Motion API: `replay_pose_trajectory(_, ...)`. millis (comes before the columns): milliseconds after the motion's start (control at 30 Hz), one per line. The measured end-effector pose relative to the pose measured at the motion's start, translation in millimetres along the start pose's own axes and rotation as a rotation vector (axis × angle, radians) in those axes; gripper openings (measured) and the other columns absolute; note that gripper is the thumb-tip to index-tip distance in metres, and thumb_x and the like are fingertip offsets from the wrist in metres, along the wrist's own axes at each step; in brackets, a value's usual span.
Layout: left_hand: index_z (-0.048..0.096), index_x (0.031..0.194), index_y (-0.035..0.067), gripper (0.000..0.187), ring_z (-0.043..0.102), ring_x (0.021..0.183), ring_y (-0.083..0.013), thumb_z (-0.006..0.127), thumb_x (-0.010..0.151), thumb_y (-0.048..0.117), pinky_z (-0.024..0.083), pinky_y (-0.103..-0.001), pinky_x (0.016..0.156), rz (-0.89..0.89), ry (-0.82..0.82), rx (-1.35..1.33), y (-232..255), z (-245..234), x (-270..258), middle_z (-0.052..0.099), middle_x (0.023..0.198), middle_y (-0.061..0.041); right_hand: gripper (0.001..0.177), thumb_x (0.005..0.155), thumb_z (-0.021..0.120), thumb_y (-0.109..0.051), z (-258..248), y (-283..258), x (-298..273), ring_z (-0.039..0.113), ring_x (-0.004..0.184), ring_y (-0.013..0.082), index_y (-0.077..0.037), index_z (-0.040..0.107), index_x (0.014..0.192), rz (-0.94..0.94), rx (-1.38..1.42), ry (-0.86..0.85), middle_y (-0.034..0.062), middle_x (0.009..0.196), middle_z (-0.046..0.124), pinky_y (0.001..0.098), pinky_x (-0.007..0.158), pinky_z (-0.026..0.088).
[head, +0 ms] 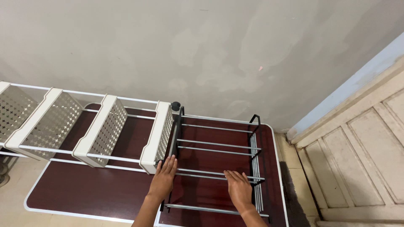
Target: The person assembles a dish rack on a table. They attach the metal frame to the plastic base, then insert multiple metal rods into the frame one by one. The person repeatedly checks and adjusts the rods and frame alignment throughout the process.
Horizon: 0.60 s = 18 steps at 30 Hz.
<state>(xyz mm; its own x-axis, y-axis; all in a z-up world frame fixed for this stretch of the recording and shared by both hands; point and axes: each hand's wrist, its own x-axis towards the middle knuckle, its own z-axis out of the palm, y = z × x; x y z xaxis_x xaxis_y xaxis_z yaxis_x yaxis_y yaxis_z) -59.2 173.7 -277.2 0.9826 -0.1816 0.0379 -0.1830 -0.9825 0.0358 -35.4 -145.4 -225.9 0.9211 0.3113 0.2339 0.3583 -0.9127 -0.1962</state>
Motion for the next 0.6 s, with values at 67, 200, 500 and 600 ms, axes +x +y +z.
replay_pose_trajectory(67, 0.024, 0.156, 0.001, 0.073, 0.016, 0.154, -0.0255, 0.049, 0.087, 0.000, 0.014, -0.048, 0.125, -0.004, -0.007, 0.001, 0, 0, 2, 0.018, 0.167, -0.012, 0.028, 0.093, 0.062, -0.009, -1, -1, 1, 0.068, 0.117, 0.0224, -0.012, 0.076, 0.116, 0.000, -0.002, -0.007, 0.0041, 0.121, 0.075, 0.0475, 0.108, 0.047)
replay_pose_trajectory(200, 0.026, 0.154, 0.000, 0.071, 0.017, 0.153, -0.0265, 0.049, 0.086, 0.001, 0.015, -0.050, 0.123, 0.000, 0.060, -0.011, 3, -2, 0, 0.020, 0.166, -0.013, 0.027, 0.098, 0.059, -0.017, -1, -2, -3, 0.066, 0.121, 0.0223, -0.011, 0.074, 0.119, 0.027, 0.040, -0.009, 0.0052, 0.123, 0.074, 0.0466, 0.111, 0.044)
replay_pose_trajectory(500, 0.033, 0.151, -0.001, 0.059, 0.023, 0.152, -0.0282, 0.046, 0.100, 0.025, 0.019, -0.052, 0.122, 0.009, 0.176, -0.071, 12, -20, -24, 0.028, 0.163, -0.015, 0.037, 0.098, 0.057, -0.027, 6, -16, -14, 0.056, 0.134, 0.0236, -0.008, 0.070, 0.127, -0.095, 0.056, 0.126, 0.0063, 0.132, 0.069, 0.0476, 0.114, 0.039)
replay_pose_trajectory(600, 0.034, 0.150, -0.002, 0.059, 0.023, 0.151, -0.0302, 0.046, 0.101, 0.028, 0.020, -0.053, 0.120, 0.016, 0.217, -0.122, 13, -25, -36, 0.029, 0.162, -0.016, 0.040, 0.099, 0.058, -0.029, 9, -26, -18, 0.055, 0.134, 0.0248, -0.008, 0.068, 0.131, -0.128, 0.051, 0.118, 0.0072, 0.134, 0.068, 0.0484, 0.114, 0.038)
